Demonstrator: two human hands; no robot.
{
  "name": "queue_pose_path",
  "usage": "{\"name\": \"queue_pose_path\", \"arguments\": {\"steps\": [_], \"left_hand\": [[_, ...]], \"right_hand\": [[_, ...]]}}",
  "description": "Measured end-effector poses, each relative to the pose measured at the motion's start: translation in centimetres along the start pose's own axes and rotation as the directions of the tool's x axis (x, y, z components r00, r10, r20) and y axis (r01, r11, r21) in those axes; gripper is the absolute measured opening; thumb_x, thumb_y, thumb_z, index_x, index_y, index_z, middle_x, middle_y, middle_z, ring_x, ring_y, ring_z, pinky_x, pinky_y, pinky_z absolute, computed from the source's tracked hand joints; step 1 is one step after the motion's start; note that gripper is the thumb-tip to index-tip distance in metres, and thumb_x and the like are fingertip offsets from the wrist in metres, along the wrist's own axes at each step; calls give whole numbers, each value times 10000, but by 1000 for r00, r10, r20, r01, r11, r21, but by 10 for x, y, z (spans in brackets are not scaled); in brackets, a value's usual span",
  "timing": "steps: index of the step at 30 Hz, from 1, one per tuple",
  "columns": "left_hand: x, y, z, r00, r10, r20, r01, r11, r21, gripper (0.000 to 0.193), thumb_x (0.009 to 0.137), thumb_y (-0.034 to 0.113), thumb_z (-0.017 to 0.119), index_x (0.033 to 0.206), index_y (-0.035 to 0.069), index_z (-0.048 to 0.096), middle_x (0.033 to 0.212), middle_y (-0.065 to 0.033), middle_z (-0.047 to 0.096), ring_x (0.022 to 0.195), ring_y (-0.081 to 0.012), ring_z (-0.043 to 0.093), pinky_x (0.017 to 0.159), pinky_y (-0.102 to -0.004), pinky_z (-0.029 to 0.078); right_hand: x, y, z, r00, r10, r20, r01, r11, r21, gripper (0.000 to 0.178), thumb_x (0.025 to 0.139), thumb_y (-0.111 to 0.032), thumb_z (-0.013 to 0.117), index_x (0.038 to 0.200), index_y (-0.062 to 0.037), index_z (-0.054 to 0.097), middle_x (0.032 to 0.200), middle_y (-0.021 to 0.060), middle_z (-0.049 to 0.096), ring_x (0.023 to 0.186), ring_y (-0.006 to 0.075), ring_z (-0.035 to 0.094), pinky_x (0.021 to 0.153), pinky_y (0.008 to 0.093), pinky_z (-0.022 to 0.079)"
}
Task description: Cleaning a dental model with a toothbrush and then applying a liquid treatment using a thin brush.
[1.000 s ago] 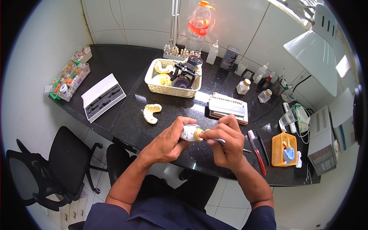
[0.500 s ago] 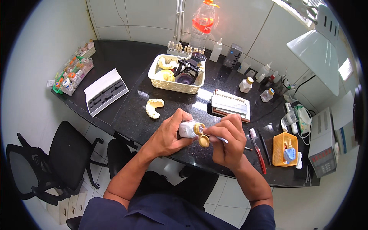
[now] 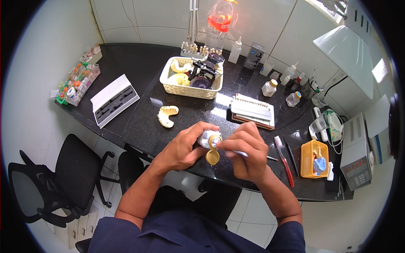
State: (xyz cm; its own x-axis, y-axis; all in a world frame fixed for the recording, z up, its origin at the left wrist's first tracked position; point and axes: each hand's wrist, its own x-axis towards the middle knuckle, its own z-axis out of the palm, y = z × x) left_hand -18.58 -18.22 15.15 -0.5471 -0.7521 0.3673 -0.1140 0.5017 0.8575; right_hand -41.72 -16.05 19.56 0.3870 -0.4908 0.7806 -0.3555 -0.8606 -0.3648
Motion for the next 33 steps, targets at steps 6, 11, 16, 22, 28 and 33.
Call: {"name": "queue_pose_path", "arguments": {"steps": [6, 11, 16, 22, 28, 33], "left_hand": [[0, -6, 3, 998, 69, -6, -68, 992, 110, 527, 923, -52, 711, 1416, -9, 530, 1218, -189, 665, 1156, -369, 706, 995, -439, 551], [1, -3, 4, 999, 26, 23, -28, 995, 92, 579, 890, 40, 814, 1381, -16, 511, 1174, -190, 663, 1089, -362, 722, 934, -429, 572], [-3, 0, 7, 993, -116, -37, 118, 992, 53, 604, 875, 155, 887, 1274, 12, 457, 1087, -175, 685, 980, -356, 749, 850, -432, 595], [-3, -15, 11, 993, -27, -119, 26, 1000, -12, 625, 868, 197, 929, 1236, 49, 445, 1228, -197, 733, 1078, -261, 752, 942, -392, 592], [-1, -2, 0, 997, -77, 27, 78, 995, -55, 481, 950, 111, 826, 1327, 26, 540, 1283, -174, 734, 1127, -265, 747, 986, -413, 579], [2, -7, 5, 992, 117, -44, -117, 993, 6, 507, 939, 94, 829, 1367, 28, 564, 1209, -142, 709, 1099, -256, 738, 966, -380, 564]], "right_hand": [[0, 0, -3, 999, -31, 29, 31, 999, 12, 226, 792, -31, 780, 1012, -78, 754, 863, 39, 677, 802, 262, 564, 756, 405, 404], [-3, 4, 0, 996, 30, 88, -24, 998, -64, 223, 815, -65, 783, 1034, -78, 746, 866, 34, 673, 804, 264, 564, 781, 411, 405], [0, -4, 0, 996, -39, 83, 41, 999, -29, 172, 842, -91, 798, 1008, -87, 754, 870, 23, 680, 796, 247, 567, 780, 410, 404], [-1, -5, 5, 999, -37, -8, 35, 990, -133, 164, 837, -125, 822, 986, -93, 762, 850, 20, 678, 816, 238, 588, 796, 404, 408], [3, 1, -8, 991, 31, 130, -43, 995, 86, 188, 832, -44, 785, 1016, -84, 784, 850, 20, 674, 809, 237, 593, 790, 396, 418], [3, -1, 1, 999, 32, -25, -33, 999, -19, 148, 837, -34, 767, 980, -71, 760, 831, 38, 673, 792, 237, 585, 787, 393, 418]]}}
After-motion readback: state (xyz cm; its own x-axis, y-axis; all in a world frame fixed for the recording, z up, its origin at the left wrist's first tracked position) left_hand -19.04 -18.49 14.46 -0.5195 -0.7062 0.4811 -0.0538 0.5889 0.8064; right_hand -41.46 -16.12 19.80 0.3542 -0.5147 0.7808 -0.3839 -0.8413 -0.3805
